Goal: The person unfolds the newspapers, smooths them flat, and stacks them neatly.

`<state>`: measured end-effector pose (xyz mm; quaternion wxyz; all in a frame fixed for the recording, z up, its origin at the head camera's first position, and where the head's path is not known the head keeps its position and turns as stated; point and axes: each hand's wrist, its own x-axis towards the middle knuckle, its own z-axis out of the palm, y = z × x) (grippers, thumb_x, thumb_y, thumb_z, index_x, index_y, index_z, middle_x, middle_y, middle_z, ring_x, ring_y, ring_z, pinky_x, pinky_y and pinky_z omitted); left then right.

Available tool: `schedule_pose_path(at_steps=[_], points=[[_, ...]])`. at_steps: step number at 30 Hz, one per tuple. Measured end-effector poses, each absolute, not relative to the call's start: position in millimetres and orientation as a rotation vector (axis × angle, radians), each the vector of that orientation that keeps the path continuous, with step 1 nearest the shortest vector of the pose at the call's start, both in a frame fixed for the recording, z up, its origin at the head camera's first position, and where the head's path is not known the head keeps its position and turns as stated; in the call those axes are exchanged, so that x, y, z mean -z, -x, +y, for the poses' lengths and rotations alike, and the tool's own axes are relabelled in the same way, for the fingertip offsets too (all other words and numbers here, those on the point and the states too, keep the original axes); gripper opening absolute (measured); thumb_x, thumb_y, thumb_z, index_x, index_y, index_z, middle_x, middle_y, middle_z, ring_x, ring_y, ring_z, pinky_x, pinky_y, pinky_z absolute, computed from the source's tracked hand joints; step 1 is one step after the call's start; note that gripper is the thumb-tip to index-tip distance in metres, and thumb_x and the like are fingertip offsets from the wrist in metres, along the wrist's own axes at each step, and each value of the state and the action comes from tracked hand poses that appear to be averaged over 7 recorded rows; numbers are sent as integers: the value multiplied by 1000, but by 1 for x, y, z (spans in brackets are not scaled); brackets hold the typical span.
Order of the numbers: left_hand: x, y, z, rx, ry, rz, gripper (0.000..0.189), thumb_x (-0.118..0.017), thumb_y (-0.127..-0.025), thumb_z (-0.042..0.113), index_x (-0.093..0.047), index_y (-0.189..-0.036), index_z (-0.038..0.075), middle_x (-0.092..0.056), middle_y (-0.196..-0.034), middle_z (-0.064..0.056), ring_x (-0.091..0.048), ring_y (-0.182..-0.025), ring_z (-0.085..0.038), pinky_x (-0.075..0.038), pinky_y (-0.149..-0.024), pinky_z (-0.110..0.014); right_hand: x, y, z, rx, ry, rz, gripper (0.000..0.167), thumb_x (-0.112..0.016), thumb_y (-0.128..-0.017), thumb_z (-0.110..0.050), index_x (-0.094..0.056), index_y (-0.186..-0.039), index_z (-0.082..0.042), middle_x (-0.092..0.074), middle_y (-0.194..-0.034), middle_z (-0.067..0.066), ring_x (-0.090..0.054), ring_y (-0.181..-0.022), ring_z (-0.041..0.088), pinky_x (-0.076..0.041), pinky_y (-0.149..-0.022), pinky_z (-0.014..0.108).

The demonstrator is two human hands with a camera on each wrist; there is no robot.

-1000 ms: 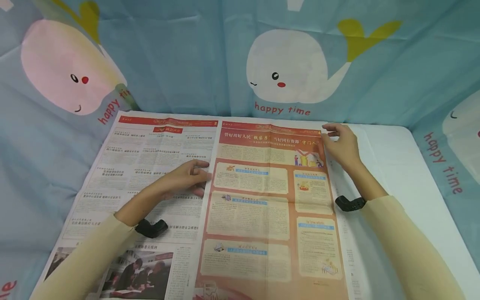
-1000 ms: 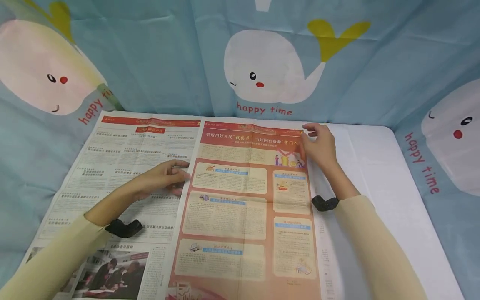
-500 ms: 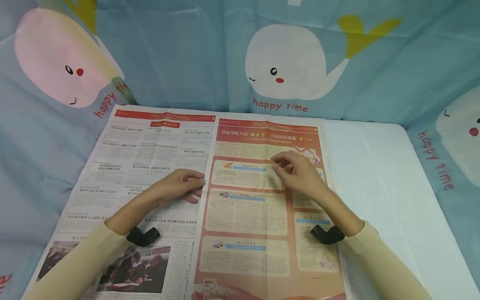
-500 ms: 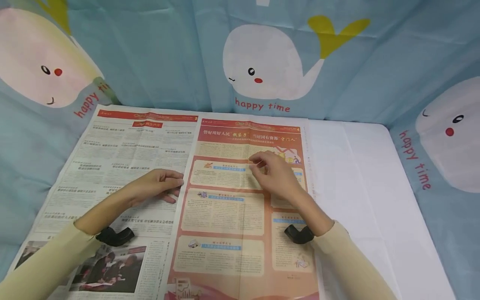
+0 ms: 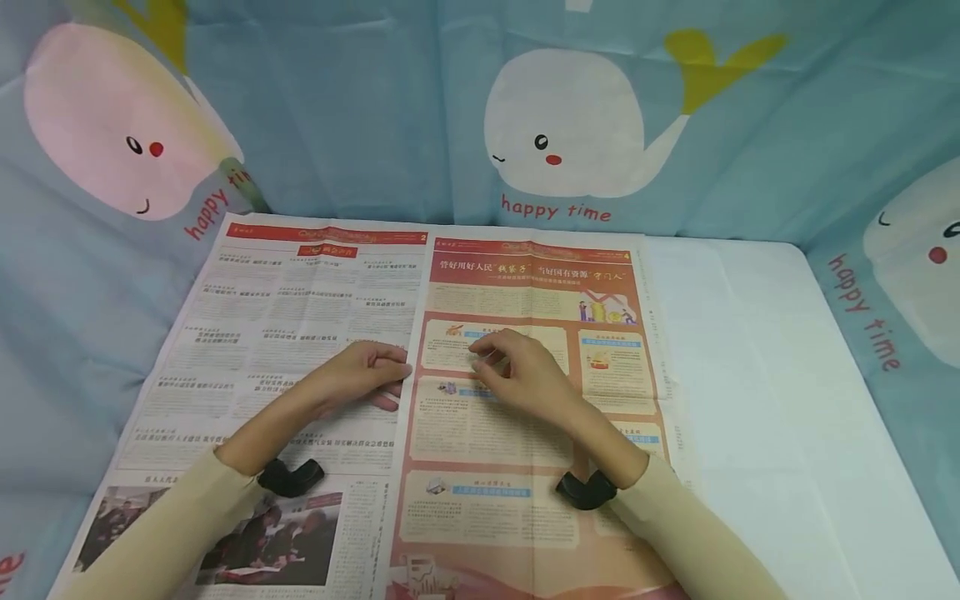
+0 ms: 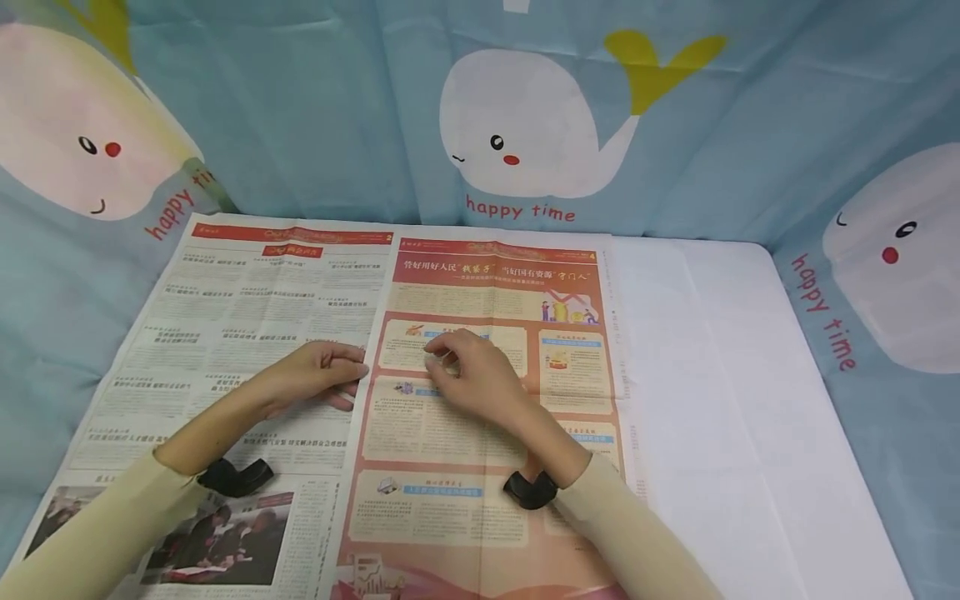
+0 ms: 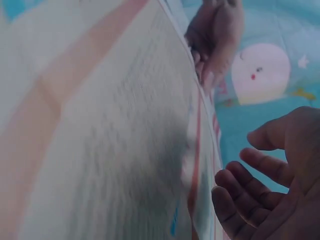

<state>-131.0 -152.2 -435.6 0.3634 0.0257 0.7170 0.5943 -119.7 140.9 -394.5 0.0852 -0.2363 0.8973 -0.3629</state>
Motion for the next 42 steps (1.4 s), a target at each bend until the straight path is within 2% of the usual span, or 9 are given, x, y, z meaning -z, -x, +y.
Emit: schedule_pose_path(at_steps=[4, 8, 14, 22, 28, 34, 37, 39, 42], points=[[443, 126, -152, -1542, -66, 1821, 43, -63, -107, 17, -58, -140, -10, -81, -109, -16, -79, -89, -16, -66, -76, -31, 397, 112, 119, 1055, 679, 2650, 22, -71, -101, -19, -76, -120, -8, -76, -105, 1, -68, -87, 10, -56, -78, 25], [447, 122, -150, -1545, -65, 1806, 39, -65, -106, 18, -64, -133, -10, -82, -105, -16, -80, -88, -15, -66, -74, -30, 400, 104, 97, 969, 649, 2691, 22, -72, -99, -20, -75, -117, -8, -72, -95, -1, -63, -81, 10, -51, -73, 23], [442, 122, -150, -1538, -78, 1822, 36, -65, -106, 18, -68, -127, -10, -82, -101, -15, -80, -86, -16, -66, -74, -30, 405, 96, 78, 811, 662, 2847, 31, -73, -96, -21, -71, -122, -5, -70, -97, 3, -56, -73, 10, -46, -63, 23], [441, 124, -148, -1522, -86, 1873, 31, -68, -105, 20, -73, -116, -8, -81, -87, -6, -77, -77, -12, -65, -70, -27, 409, 93, 69, 819, 627, 2868, 28, -73, -96, -24, -73, -117, -5, -67, -88, 0, -55, -69, 8, -43, -60, 20], [444, 124, -147, -1503, -77, 1914, 33, -70, -104, 22, -73, -116, -9, -79, -80, -4, -75, -69, -11, -64, -64, -25, 411, 89, 64, 778, 648, 2889, 37, -73, -96, -28, -71, -124, -4, -70, -94, 2, -58, -74, 8, -48, -63, 20], [446, 126, -146, -1509, -68, 1906, 34, -72, -102, 23, -74, -116, -8, -81, -83, -6, -75, -69, -9, -62, -62, -23, 414, 86, 60, 717, 625, 2937, 61, -77, -94, -43, -63, -138, -4, -73, -111, 6, -70, -94, 17, -59, -78, 32], [447, 128, -146, -1515, -73, 1904, 33, -73, -101, 23, -75, -114, -8, -81, -82, -4, -74, -70, -8, -61, -60, -23, 415, 88, 58, 701, 615, 2946, 68, -76, -94, -44, -59, -145, -3, -74, -119, 9, -73, -101, 20, -62, -84, 35], [448, 128, -145, -1509, -74, 1914, 32, -74, -101, 23, -75, -112, -7, -80, -79, -2, -72, -68, -9, -61, -58, -23, 415, 91, 58, 711, 615, 2935, 67, -74, -96, -39, -56, -148, -1, -74, -119, 11, -72, -98, 18, -61, -81, 33], [450, 129, -145, -1494, -61, 1938, 29, -75, -100, 23, -77, -108, -4, -76, -75, 0, -70, -66, -9, -60, -57, -24, 415, 96, 58, 819, 580, 2887, 58, -68, -99, -33, -57, -146, 1, -72, -106, 9, -66, -83, 13, -55, -66, 26]])
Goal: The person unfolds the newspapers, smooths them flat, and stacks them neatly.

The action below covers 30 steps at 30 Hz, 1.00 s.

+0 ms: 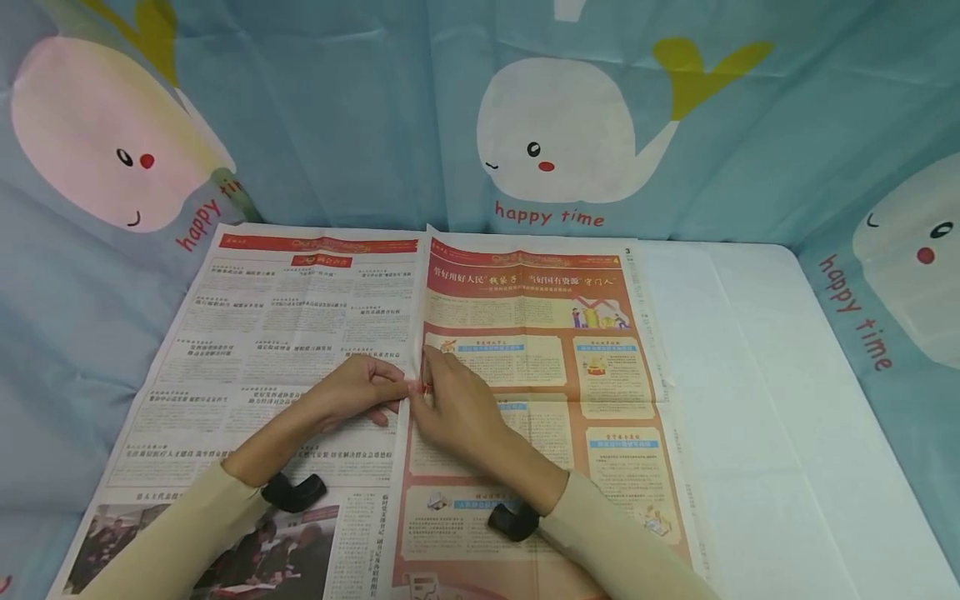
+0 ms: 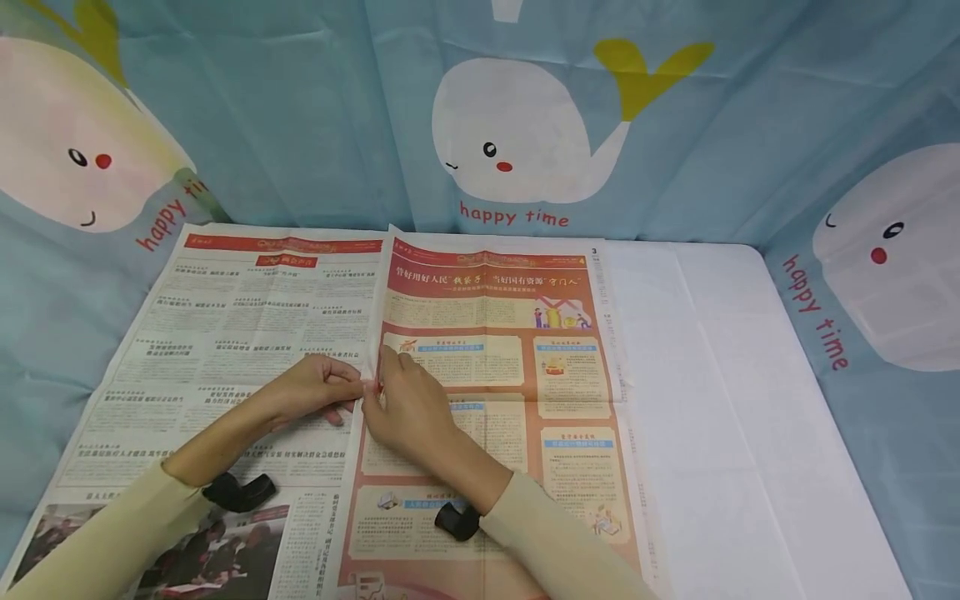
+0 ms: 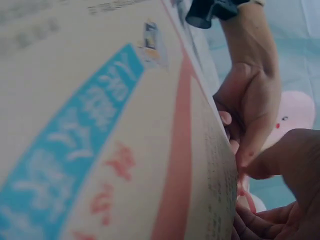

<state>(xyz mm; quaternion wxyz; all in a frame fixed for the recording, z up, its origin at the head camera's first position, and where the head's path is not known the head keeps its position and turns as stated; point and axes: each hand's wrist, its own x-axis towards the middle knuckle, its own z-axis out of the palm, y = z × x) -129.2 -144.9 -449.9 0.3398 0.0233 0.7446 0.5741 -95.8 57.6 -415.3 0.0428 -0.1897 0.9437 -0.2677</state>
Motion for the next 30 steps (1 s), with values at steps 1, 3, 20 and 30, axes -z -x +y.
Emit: schedule_pose_path(at_steps=[1, 3, 20, 30], points=[[450, 129, -145, -1489, -61, 1949, 28, -75, -100, 23, -77, -107, -4, -75, -73, 1, -69, -64, -9, -60, -56, -24, 415, 98, 57, 863, 555, 2876, 54, -66, -100, -32, -59, -143, 1, -70, -100, 6, -62, -77, 11, -51, -61, 23], [451, 129, -145, -1482, -61, 1968, 27, -75, -100, 23, -78, -104, -2, -71, -70, 1, -67, -61, -8, -60, -56, -24, 416, 102, 57, 938, 499, 2864, 42, -64, -100, -31, -66, -129, 0, -63, -85, 3, -52, -67, 9, -40, -53, 20], [456, 123, -146, -1512, -75, 2005, 31, -76, -100, 29, -78, -107, -2, -74, -72, 1, -69, -64, -8, -61, -60, -24, 423, 117, 51, 995, 438, 2912, 58, -74, -96, -17, -51, -149, -8, -65, -70, -5, -51, -52, 2, -35, -45, 18], [452, 128, -151, -1517, 11, 1894, 40, -67, -106, 33, -74, -120, -4, -75, -79, -1, -73, -74, -12, -64, -69, -27, 418, 115, 53, 840, 649, 2937, 28, -58, -98, -10, -73, -122, -13, -70, -94, 4, -52, -62, 9, -37, -51, 19]])
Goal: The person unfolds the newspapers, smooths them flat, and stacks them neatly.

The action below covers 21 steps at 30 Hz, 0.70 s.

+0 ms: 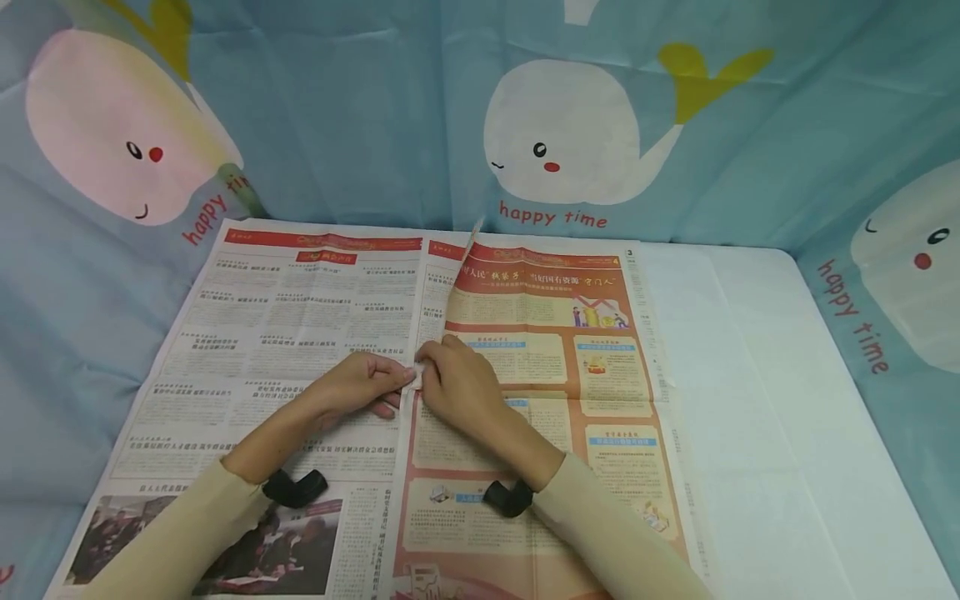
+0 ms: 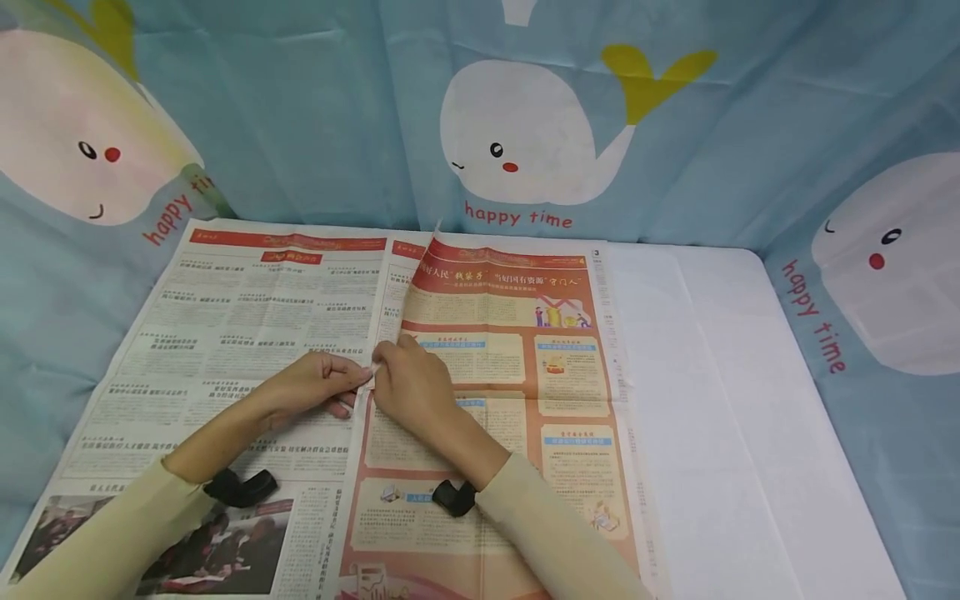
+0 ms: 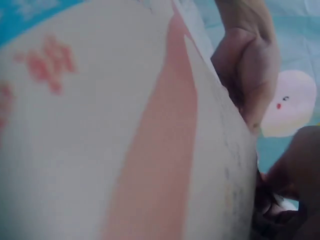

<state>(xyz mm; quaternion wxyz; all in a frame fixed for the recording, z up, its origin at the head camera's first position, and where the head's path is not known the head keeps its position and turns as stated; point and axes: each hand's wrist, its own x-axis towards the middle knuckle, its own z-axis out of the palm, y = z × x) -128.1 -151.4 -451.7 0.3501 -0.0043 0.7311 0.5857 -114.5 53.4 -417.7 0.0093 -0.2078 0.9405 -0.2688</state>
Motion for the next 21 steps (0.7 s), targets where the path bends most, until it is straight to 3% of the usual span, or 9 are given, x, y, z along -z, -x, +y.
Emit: schedule_pose_path(at_steps=[2, 5, 11, 21], points=[[451, 129, -151, -1510, 2, 1891, 37, -66, -106, 30, -74, -119, -4, -76, -80, -1, -73, -75, -12, -64, -69, -27, 416, 114, 54, 824, 647, 2925, 17, -58, -97, -15, -74, -100, -11, -63, -84, 1, -51, -60, 8, -37, -51, 19], [451, 129, -151, -1514, -14, 1885, 35, -63, -108, 25, -73, -121, -6, -76, -82, -2, -73, -76, -12, -65, -69, -26, 414, 112, 53, 823, 633, 2936, 18, -59, -97, -25, -69, -88, -14, -57, -75, -3, -51, -58, 7, -37, -47, 19], [450, 129, -150, -1537, -38, 1877, 35, -57, -110, 19, -69, -126, -10, -75, -81, -3, -73, -74, -10, -64, -68, -25, 414, 109, 48, 754, 551, 3019, 35, -65, -98, -43, -57, -76, -17, -53, -63, -6, -48, -51, 5, -31, -43, 21], [449, 127, -148, -1550, -22, 1889, 34, -66, -106, 24, -73, -118, -7, -74, -76, 0, -71, -71, -10, -64, -66, -26, 411, 107, 46, 659, 536, 3079, 27, -72, -88, -30, -52, -75, -18, -53, -62, -5, -46, -48, 6, -29, -41, 20]])
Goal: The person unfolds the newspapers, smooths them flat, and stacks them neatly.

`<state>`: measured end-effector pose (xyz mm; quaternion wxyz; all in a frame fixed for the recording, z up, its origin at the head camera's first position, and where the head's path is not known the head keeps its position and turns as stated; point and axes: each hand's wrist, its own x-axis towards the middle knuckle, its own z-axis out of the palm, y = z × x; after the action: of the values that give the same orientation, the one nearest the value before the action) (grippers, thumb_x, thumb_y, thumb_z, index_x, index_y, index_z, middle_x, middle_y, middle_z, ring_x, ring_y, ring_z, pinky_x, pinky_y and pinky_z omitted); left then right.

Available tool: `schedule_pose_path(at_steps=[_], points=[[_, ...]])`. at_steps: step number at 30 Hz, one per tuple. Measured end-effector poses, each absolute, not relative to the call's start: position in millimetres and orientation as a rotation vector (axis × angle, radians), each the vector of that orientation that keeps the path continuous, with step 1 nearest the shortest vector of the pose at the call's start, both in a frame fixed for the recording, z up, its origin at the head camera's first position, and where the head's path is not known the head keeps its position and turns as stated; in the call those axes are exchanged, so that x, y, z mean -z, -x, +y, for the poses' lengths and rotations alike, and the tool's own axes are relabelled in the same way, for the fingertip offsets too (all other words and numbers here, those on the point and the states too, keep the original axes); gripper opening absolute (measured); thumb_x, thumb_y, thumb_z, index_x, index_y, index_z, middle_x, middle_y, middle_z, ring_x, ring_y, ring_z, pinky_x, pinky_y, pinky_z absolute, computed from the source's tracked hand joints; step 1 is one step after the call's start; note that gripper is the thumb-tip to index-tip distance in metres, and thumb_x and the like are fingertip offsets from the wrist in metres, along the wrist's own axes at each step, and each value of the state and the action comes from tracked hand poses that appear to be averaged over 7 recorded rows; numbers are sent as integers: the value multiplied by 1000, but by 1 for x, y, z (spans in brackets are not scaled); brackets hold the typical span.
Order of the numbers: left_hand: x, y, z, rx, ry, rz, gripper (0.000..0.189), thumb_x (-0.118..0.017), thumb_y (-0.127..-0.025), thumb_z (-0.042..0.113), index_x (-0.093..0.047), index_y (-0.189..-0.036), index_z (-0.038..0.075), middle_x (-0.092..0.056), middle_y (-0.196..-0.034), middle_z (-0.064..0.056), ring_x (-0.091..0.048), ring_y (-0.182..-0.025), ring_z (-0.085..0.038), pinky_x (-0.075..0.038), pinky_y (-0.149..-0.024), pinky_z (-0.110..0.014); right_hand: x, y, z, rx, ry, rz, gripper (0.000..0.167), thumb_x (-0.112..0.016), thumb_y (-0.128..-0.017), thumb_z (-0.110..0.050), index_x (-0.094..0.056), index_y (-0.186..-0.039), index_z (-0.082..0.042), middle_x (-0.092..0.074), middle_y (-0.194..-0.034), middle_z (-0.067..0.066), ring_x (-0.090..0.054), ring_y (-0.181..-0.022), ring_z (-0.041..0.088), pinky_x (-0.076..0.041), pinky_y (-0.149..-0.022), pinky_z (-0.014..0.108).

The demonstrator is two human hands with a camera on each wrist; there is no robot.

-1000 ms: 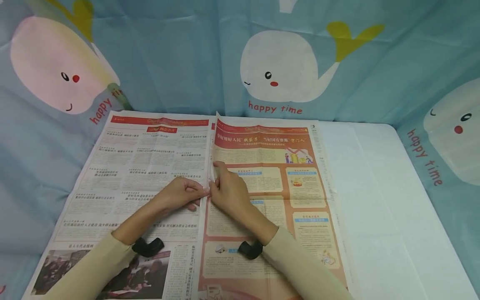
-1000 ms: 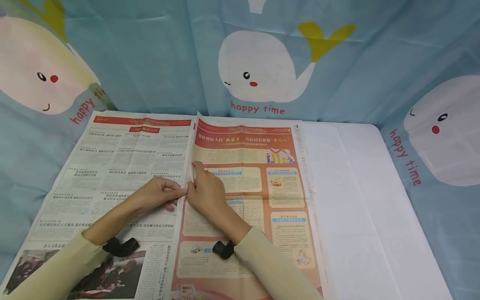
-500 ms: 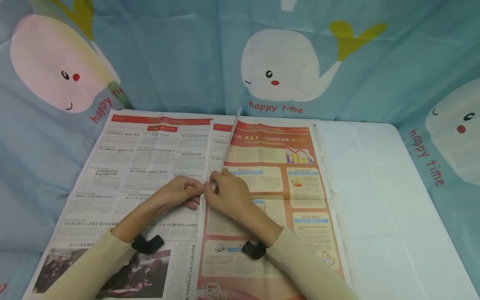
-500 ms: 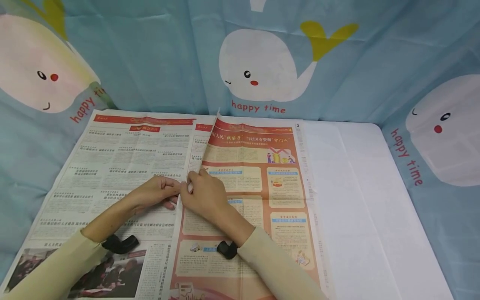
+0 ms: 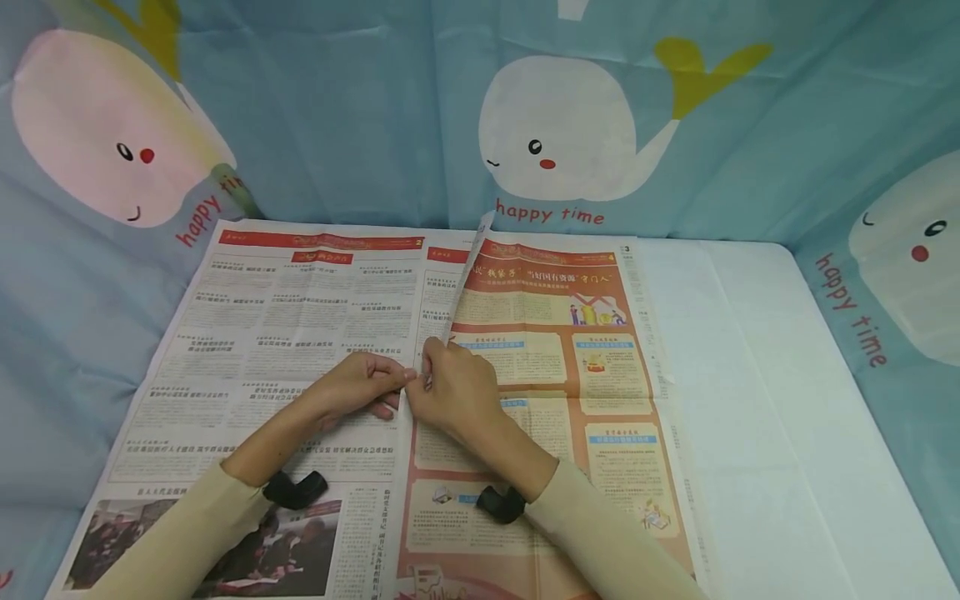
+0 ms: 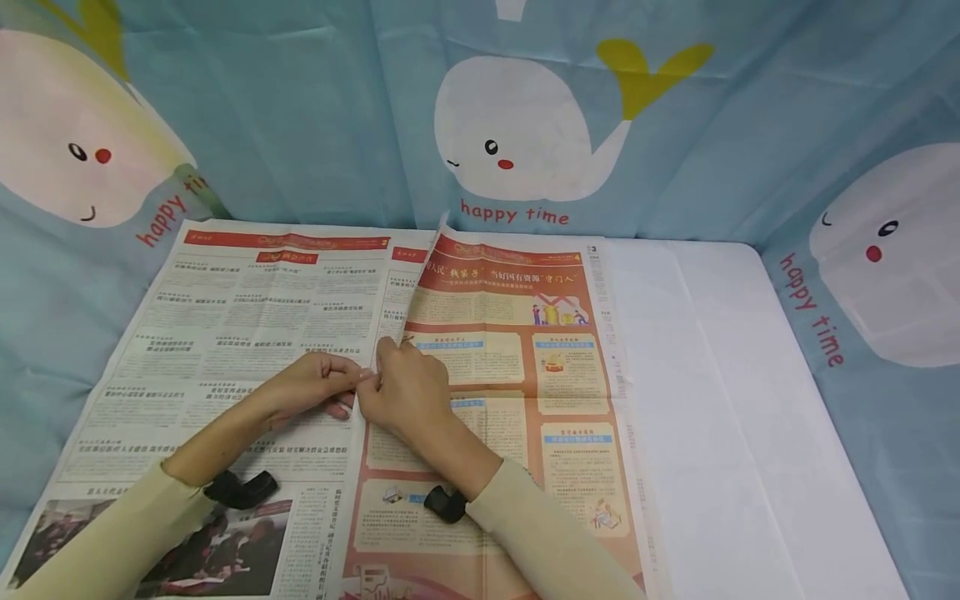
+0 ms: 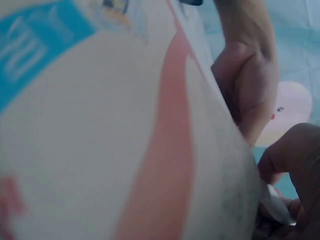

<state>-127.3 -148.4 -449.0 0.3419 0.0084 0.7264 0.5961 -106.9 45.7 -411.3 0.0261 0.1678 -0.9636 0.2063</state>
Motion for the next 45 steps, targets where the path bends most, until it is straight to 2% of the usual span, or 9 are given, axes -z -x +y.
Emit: schedule_pose_path(at_steps=[5, 10, 13, 18, 22, 28, 35, 38, 45], points=[[450, 125, -151, -1574, -31, 1873, 30, -67, -104, 19, -71, -117, -8, -78, -82, -1, -74, -75, -11, -64, -67, -26, 400, 105, 45, -818, -502, -2968, 14, -69, -87, -18, -57, -94, -14, -52, -68, -4, -43, -49, 6, -28, -41, 20], [450, 121, -153, -1608, -28, 1891, 29, -71, -102, 18, -70, -116, -8, -81, -88, -1, -75, -76, -11, -65, -69, -27, 376, 101, 55, -1248, -472, -2969, 31, -58, -88, -7, -58, -118, -11, -48, -64, -2, -38, -48, 6, -27, -42, 20], [449, 118, -154, -1626, -20, 1905, 34, -74, -101, 23, -71, -117, -6, -82, -89, -2, -77, -76, -12, -65, -70, -28, 359, 100, 68, -1506, -432, -2917, 34, -57, -92, -7, -55, -125, -13, -49, -63, -1, -42, -49, 6, -32, -44, 21], [446, 114, -154, -1655, -22, 1919, 39, -77, -99, 28, -71, -118, -6, -83, -92, -5, -79, -78, -14, -65, -70, -28, 331, 96, 92, -1647, -437, -2820, 29, -58, -95, -6, -53, -123, -13, -58, -70, 4, -50, -55, 11, -40, -49, 23], [444, 110, -156, -1662, -48, 1944, 41, -74, -101, 26, -69, -123, -8, -83, -99, -9, -80, -81, -15, -65, -71, -28, 311, 92, 107, -1764, -427, -2803, 26, -51, -99, -4, -52, -123, -11, -67, -90, 12, -60, -64, 15, -50, -58, 26], [441, 104, -162, -1651, -39, 1995, 44, -73, -102, 31, -70, -126, -5, -82, -103, -12, -81, -83, -18, -65, -71, -30, 283, 88, 131, -2019, -336, -2672, 26, -42, -99, 2, -51, -122, -4, -59, -103, 19, -63, -71, 19, -57, -64, 31], [438, 97, -173, -1614, -30, 2026, 46, -72, -102, 33, -68, -128, -5, -82, -105, -12, -81, -84, -18, -65, -72, -32, 259, 87, 181, -2354, -409, -2374, 25, -40, -98, 7, -50, -117, -6, -57, -108, 10, -65, -81, 12, -57, -63, 27], [435, 97, -178, -1597, -24, 2043, 47, -72, -102, 34, -69, -129, -5, -82, -107, -13, -81, -85, -17, -65, -73, -31, 253, 88, 212, -2432, -474, -2252, 28, -38, -101, 9, -51, -121, -5, -65, -105, 7, -70, -81, 12, -59, -64, 27], [431, 95, -197, -1562, -18, 2120, 46, -72, -102, 34, -70, -128, -4, -83, -105, -10, -80, -85, -17, -65, -74, -30, 239, 90, 293, -2765, -508, -1971, 35, -31, -107, 10, -44, -136, -6, -69, -117, 13, -76, -94, 22, -65, -72, 33]])
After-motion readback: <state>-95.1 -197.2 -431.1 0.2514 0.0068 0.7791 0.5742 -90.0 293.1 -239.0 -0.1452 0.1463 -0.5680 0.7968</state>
